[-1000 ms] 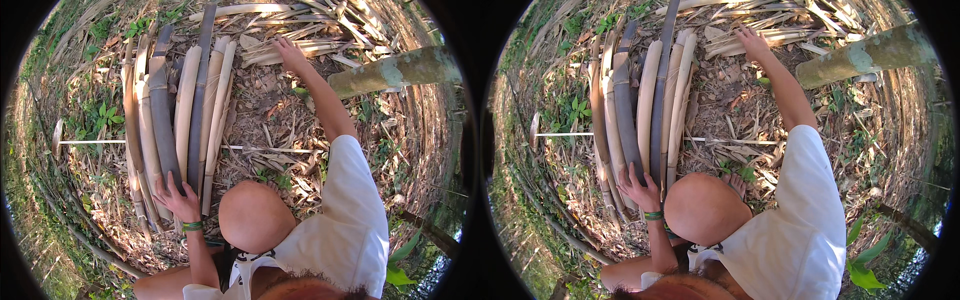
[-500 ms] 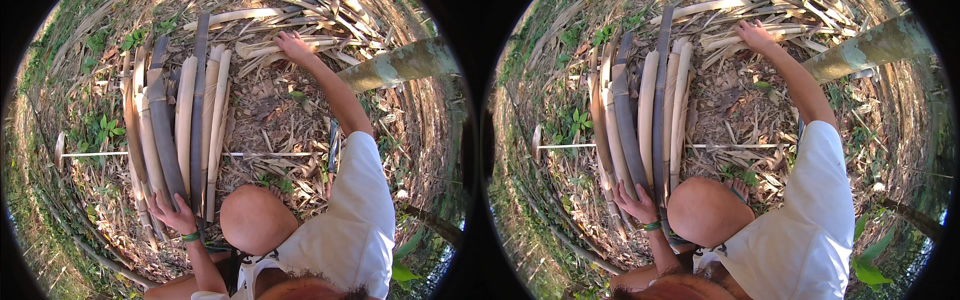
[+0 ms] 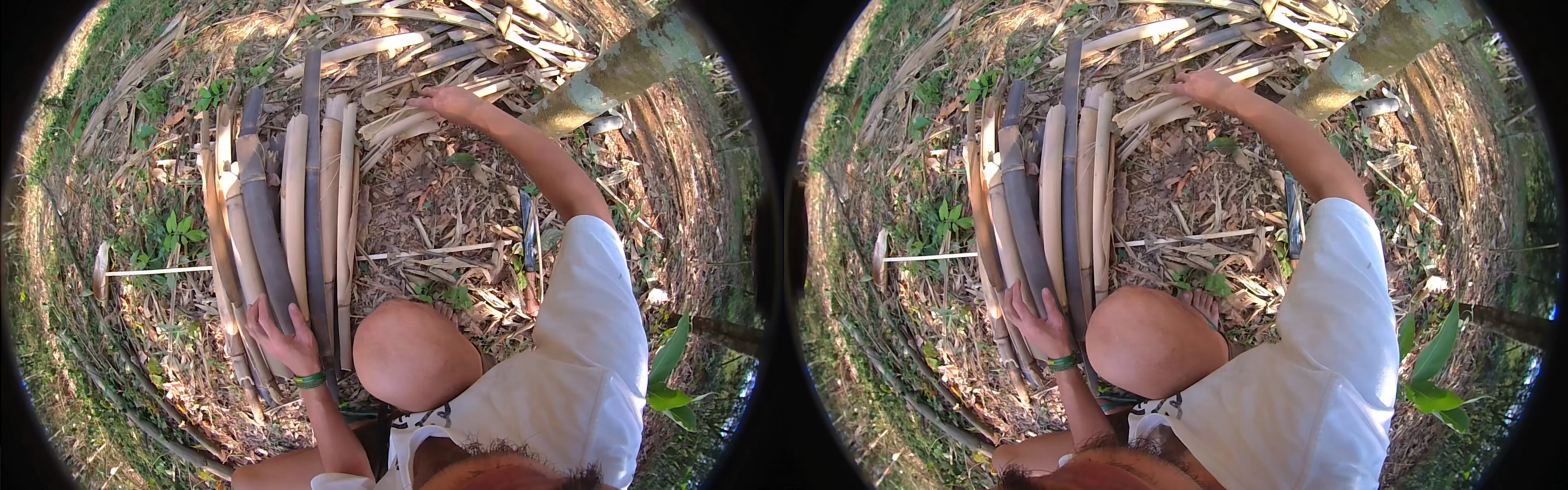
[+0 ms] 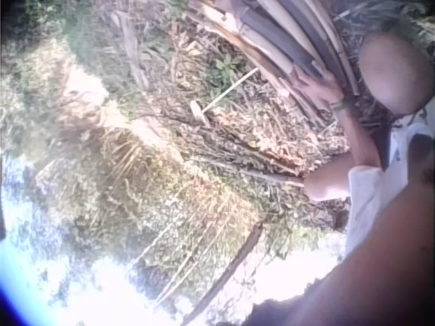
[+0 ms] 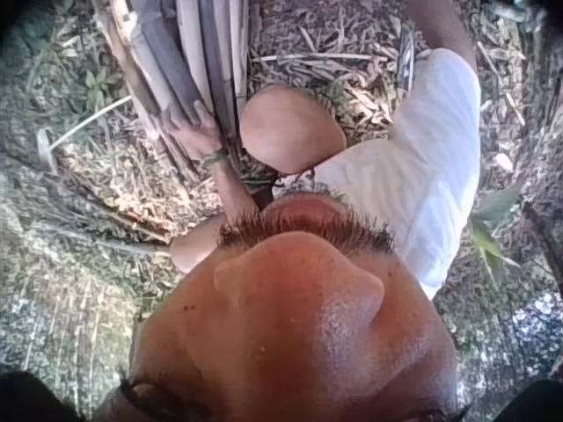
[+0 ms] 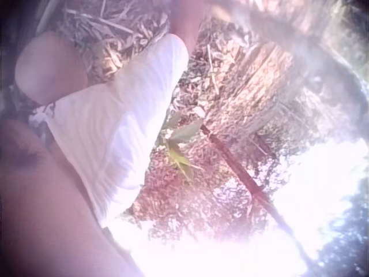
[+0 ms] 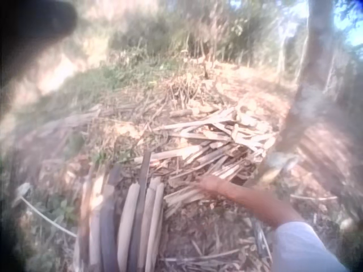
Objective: The person arranges multiple split bamboo pieces on the ground over a thin stick, repositions the pieces to align them, and uses a large knife to trim one of the pieces. They then continue to stack and organize the bamboo strips by hand.
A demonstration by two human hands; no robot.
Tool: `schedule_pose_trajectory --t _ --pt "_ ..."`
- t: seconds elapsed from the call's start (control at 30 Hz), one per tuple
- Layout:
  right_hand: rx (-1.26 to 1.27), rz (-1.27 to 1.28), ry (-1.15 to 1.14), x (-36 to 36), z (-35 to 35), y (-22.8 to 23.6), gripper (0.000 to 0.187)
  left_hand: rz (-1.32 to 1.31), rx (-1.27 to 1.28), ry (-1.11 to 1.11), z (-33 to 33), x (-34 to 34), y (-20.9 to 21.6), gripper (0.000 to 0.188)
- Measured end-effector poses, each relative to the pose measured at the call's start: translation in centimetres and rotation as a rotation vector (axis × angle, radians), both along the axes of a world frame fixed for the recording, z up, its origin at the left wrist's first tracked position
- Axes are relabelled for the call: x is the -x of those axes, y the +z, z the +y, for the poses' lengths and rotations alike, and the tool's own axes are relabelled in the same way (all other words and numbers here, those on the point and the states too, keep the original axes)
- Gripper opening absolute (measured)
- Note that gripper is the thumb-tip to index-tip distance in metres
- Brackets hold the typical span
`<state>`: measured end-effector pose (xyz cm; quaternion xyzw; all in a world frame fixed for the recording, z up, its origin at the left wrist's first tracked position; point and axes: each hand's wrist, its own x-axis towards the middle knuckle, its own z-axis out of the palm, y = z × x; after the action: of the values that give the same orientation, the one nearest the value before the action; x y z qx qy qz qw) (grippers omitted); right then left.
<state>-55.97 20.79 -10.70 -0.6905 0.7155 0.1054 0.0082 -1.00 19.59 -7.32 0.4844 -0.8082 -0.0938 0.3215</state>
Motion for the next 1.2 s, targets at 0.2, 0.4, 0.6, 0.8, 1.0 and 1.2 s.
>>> schedule_pose_trajectory --t 0.2,0.4,0.6,0.8,1.0,1.2 --pt "-0.012 -0.259 -0.350 -0.2 -1.7 -2.8 0.027 -0.058 -0.101 -0.154 2.7 3.1 -0.6 0.057" --pt "0.194 -0.292 -0.654 5.2 -0.8 -4.9 0.035 -0.087 -0.611 -0.615 7.3 8.1 -9.0 0.081" --pt "0.293 -0.072 -0.760 10.1 -4.0 -8.6 0.034 -0.571 -0.603 -0.671 8.7 14.8 -13.3 0.125" --pt "0.077 0.025 -0.544 18.0 -9.3 -11.4 0.051 -0.811 -0.858 -0.640 8.7 16.8 -14.9 0.137" --pt "0.111 0.227 -0.320 24.0 -10.2 -14.6 0.046 -0.884 -0.905 -0.604 9.8 17.3 -16.8 0.135" --pt "-0.083 0.254 -0.166 20.4 -10.6 -11.1 0.072 -1.029 -0.670 -0.493 11.9 16.5 -19.3 0.091"
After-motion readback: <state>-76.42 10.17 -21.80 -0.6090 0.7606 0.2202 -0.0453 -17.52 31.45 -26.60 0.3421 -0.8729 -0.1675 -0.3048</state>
